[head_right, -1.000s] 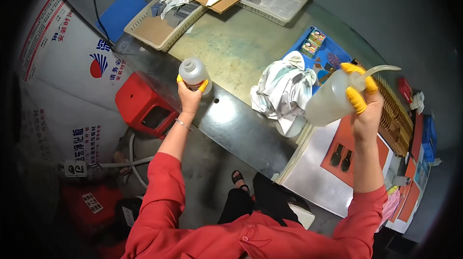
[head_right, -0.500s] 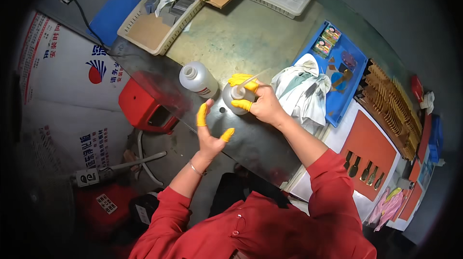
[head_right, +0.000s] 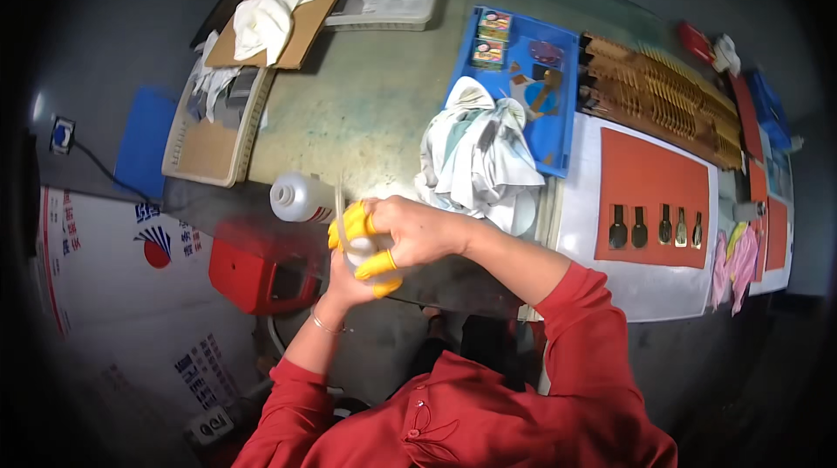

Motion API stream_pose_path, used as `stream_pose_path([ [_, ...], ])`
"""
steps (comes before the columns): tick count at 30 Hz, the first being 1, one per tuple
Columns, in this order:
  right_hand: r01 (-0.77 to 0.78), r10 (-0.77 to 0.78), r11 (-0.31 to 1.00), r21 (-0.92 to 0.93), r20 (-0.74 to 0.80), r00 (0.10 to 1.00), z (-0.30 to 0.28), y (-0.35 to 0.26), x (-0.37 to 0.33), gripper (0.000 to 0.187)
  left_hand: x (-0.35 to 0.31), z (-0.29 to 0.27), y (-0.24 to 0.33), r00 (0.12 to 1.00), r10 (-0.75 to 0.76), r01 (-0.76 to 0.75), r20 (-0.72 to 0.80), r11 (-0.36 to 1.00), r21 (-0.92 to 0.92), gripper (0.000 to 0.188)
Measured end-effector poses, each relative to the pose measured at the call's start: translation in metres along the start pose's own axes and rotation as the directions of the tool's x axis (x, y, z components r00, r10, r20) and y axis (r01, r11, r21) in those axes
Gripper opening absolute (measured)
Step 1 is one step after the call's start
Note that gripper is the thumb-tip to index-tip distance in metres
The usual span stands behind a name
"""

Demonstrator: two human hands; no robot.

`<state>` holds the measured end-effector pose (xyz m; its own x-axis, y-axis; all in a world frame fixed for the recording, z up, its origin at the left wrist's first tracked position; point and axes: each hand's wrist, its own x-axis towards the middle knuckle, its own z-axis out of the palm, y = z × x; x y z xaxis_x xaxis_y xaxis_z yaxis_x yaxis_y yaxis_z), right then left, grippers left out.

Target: The person puts on yellow finger cots and then pours a liquid from a large plastic bottle into a smaller container. The person is working at a table with various craft supplies, including red mats and wooden racks.

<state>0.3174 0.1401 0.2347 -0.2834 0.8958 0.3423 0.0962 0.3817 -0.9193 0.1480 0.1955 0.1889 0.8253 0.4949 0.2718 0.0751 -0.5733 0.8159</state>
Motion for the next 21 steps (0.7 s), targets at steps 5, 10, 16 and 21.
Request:
stream_pose_path([
  [5, -0.141, 0.079, 0.957, -0.254, -0.239, 0.968, 0.002, -0.034, -0.019, 0.068, -0.023, -0.008, 0.008, 0.989, -0.042, 0.071, 0.142, 0.976, -0.204, 0.069],
  [10, -0.362, -0.214, 0.629, -0.688, -0.601, 0.770, 0.041, -0.018, -0.029, 0.048, -0.012, 0.018, 0.018, 0.980, -0.200, 0.196, -0.014, 0.970, -0.144, 0.059],
  [16, -0.456, -0.158, 0.631, -0.628, -0.679, 0.717, 0.043, -0.017, -0.042, 0.052, -0.011, 0.027, 0.011, 0.977, -0.207, 0.206, -0.052, 0.978, -0.037, 0.063],
  [21, -0.230, 0.001, 0.900, -0.370, -0.526, 0.851, 0.038, -0.002, -0.046, 0.051, -0.007, 0.023, 0.009, 0.984, -0.173, 0.169, -0.049, 0.983, -0.067, 0.064],
])
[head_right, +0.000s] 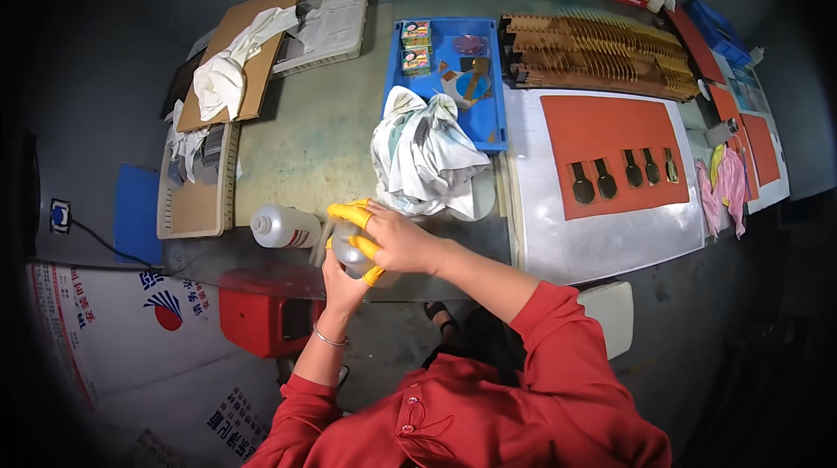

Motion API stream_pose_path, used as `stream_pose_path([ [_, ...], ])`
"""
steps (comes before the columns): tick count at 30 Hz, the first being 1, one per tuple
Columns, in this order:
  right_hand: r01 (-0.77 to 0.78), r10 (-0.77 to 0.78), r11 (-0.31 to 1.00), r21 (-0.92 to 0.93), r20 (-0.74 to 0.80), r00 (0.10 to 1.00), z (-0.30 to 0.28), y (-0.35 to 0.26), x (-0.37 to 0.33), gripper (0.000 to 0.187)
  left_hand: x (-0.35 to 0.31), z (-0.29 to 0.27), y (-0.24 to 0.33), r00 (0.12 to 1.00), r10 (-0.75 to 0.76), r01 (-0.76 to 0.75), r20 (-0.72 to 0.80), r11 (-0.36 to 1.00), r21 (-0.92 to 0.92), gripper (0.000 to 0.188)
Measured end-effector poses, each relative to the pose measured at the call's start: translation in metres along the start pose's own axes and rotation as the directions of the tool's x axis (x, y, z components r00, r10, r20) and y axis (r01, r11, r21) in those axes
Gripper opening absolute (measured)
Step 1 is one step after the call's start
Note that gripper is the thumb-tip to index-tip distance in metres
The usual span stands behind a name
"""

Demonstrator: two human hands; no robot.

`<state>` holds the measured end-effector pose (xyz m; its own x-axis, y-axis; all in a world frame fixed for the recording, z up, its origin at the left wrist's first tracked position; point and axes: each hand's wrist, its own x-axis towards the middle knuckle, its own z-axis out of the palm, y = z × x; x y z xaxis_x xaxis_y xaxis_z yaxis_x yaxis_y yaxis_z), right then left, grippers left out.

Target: The person puts on yellow finger cots and then pours a liquid from a large plastic bottle into a smaller container. The person is working at a table with various craft supplies, including red mats and wooden racks.

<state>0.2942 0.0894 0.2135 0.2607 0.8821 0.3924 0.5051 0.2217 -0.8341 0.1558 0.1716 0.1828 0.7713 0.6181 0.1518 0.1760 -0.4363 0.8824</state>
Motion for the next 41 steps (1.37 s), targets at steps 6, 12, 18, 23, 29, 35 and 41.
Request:
stream_pose_path([
  [6, -0.201, 0.184, 0.966, -0.165, -0.114, 0.976, 0.009, -0.003, 0.006, 0.058, -0.001, -0.008, -0.007, 0.997, -0.078, 0.077, 0.027, 0.997, 0.028, 0.061],
  [12, -0.076, 0.050, 0.971, 0.227, 0.122, 0.991, 0.003, 0.012, 0.021, 0.040, 0.006, -0.014, -0.003, 0.999, -0.046, 0.047, 0.011, 0.998, -0.029, 0.065],
  [18, -0.302, -0.107, 0.460, 0.835, 0.390, 0.915, -0.024, -0.001, 0.043, 0.042, 0.010, -0.026, -0.014, 0.941, -0.056, 0.148, 0.335, 0.956, -0.254, 0.069],
  [23, -0.249, 0.013, 0.537, 0.806, 0.288, 0.958, -0.031, 0.003, 0.073, 0.046, -0.002, -0.022, -0.023, 0.939, -0.051, 0.146, 0.340, 0.955, -0.259, 0.073],
  [29, -0.068, 0.173, 0.648, 0.759, -0.061, 0.983, -0.036, 0.004, 0.126, 0.039, 0.005, -0.006, -0.033, 0.997, -0.035, 0.046, 0.070, 0.987, -0.157, 0.077],
  [35, -0.058, 0.294, 0.789, 0.611, -0.293, 0.910, -0.052, 0.042, 0.173, 0.035, 0.013, -0.011, -0.050, 0.994, 0.092, -0.101, -0.066, 0.986, -0.134, 0.082],
  [41, -0.596, 0.617, 0.786, -0.163, 0.142, 0.774, 0.019, 0.094, 0.179, 0.039, -0.007, -0.030, -0.061, 0.993, 0.056, -0.067, -0.103, 0.992, -0.111, 0.098],
])
